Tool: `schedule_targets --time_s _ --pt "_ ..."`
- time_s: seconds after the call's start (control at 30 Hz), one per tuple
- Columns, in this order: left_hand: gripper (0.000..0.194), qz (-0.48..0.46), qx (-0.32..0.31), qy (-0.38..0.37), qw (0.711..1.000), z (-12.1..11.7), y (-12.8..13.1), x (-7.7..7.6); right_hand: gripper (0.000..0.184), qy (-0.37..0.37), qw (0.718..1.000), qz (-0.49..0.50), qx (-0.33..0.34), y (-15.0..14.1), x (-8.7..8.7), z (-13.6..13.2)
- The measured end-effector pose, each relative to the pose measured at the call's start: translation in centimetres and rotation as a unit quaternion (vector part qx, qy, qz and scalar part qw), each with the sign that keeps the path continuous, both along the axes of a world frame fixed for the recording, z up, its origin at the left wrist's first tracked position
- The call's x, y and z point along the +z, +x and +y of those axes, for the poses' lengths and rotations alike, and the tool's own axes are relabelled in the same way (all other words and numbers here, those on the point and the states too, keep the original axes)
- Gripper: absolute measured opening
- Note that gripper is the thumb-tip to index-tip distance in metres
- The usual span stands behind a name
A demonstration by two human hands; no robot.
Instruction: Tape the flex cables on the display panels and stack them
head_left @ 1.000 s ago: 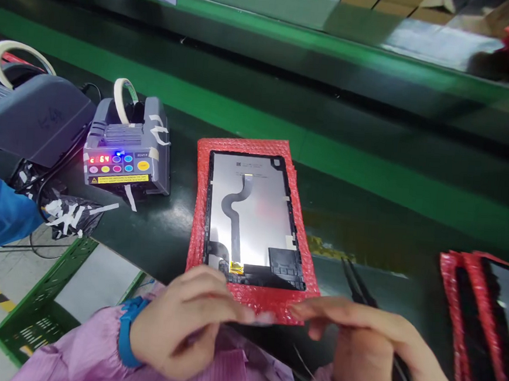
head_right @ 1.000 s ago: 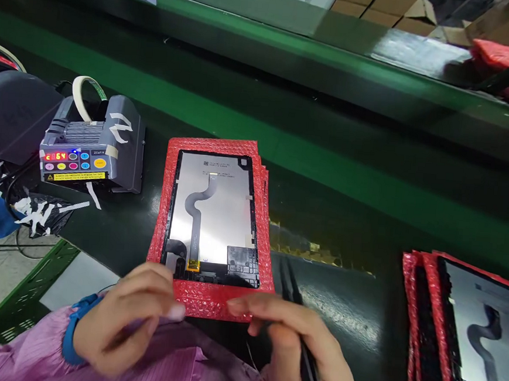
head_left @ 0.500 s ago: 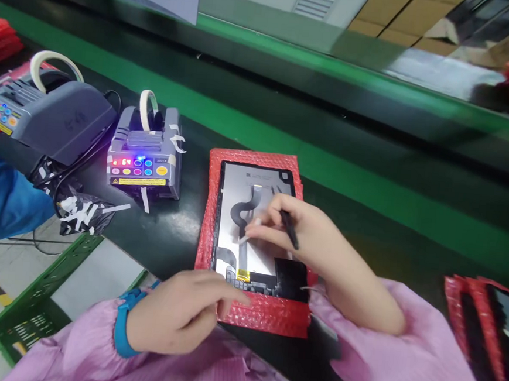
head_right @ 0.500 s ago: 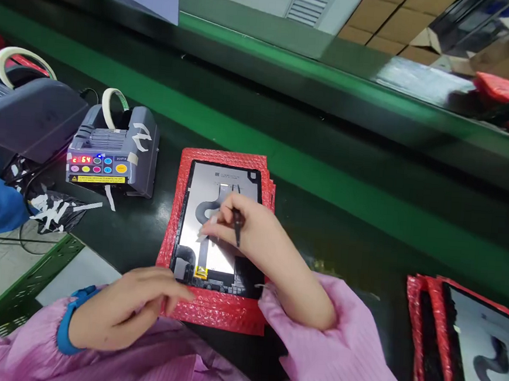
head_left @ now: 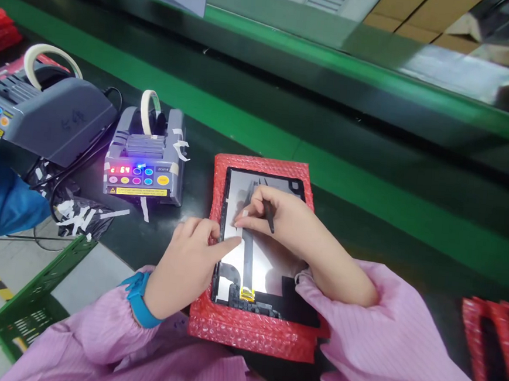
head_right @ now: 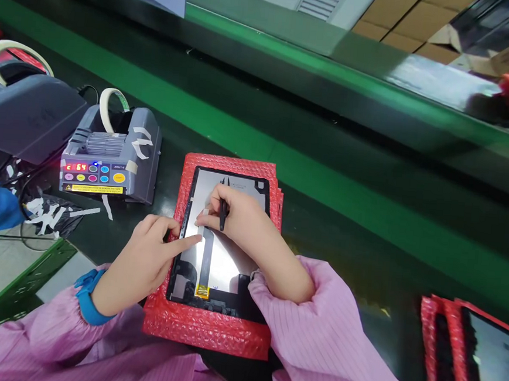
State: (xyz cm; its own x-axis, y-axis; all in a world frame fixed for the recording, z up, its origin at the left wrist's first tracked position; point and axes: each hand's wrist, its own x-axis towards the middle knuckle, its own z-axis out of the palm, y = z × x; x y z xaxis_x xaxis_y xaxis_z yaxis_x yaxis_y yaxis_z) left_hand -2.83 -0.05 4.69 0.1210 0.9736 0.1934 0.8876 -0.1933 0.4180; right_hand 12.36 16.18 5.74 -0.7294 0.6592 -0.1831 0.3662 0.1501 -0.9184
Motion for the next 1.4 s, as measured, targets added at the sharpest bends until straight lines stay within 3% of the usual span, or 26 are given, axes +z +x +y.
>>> schedule_targets --time_s 0.13,0.27,0.37,0.47,0.57,0.7,0.77,0.83,0.87,0.93,1.03,1.13,1.23,1.4 --pt "0.062 0.008 0.000 0.003 1.000 0.0 -0.1 -0.1 0.053 0.065 0.994 -0.016 -0.084 -0.6 -0.3 1.0" --pt "0.050 -0.081 0.005 0.003 0.997 -0.8 -0.6 -0.3 0.050 0.195 0.956 -0.040 -0.217 0.5 0.0 2.6" --pt "0.043 -0.182 0.031 0.014 0.983 -2.5 -1.2 0.1 0.045 0.206 0.937 0.004 -0.282 4.1 -0.2 2.1" --pt "0.041 -0.289 0.012 0.015 0.957 -4.5 -1.1 1.2 0.047 0.214 0.911 0.037 -0.352 9.9 -1.5 -1.4" --pt "0.041 -0.374 -0.129 -0.048 0.917 -5.4 0.2 2.7 0.051 0.237 0.876 -0.020 -0.420 16.8 -3.9 -7.2" --pt "0.034 -0.387 -0.425 -0.205 0.792 -4.1 4.4 3.3 0.051 0.343 0.784 -0.126 -0.502 26.4 -7.0 -15.9" --pt "0.032 -0.364 -0.506 -0.258 0.738 -3.1 7.7 2.7 0.046 0.394 0.726 -0.178 -0.535 30.9 -7.6 -19.6" --pt "0.029 -0.352 -0.541 -0.304 0.701 -2.1 11.5 1.5 0.041 0.420 0.695 -0.205 -0.546 34.6 -7.6 -22.4" --pt "0.027 -0.353 -0.540 -0.334 0.687 -1.7 13.5 0.8 0.041 0.424 0.695 -0.205 -0.543 36.1 -7.5 -23.2" --pt "0.021 -0.385 -0.491 -0.409 0.666 -0.9 17.6 -1.0 0.040 0.414 0.721 -0.194 -0.520 38.0 -7.3 -23.8" --pt "0.014 -0.476 -0.334 -0.506 0.637 0.6 23.8 -3.4 0.042 0.384 0.763 -0.182 -0.487 38.7 -6.6 -23.0" --pt "0.021 -0.505 -0.271 -0.516 0.637 2.3 29.6 -4.5 0.045 0.359 0.748 -0.130 -0.542 37.7 -5.5 -21.6" --pt "0.032 -0.528 -0.263 -0.506 0.629 4.0 34.1 -3.7 0.047 0.353 0.725 -0.030 -0.591 36.5 -3.9 -20.7" --pt "0.037 -0.594 -0.224 -0.435 0.639 6.1 37.2 -0.7 0.044 0.369 0.770 -0.025 -0.520 34.4 -1.7 -20.8"
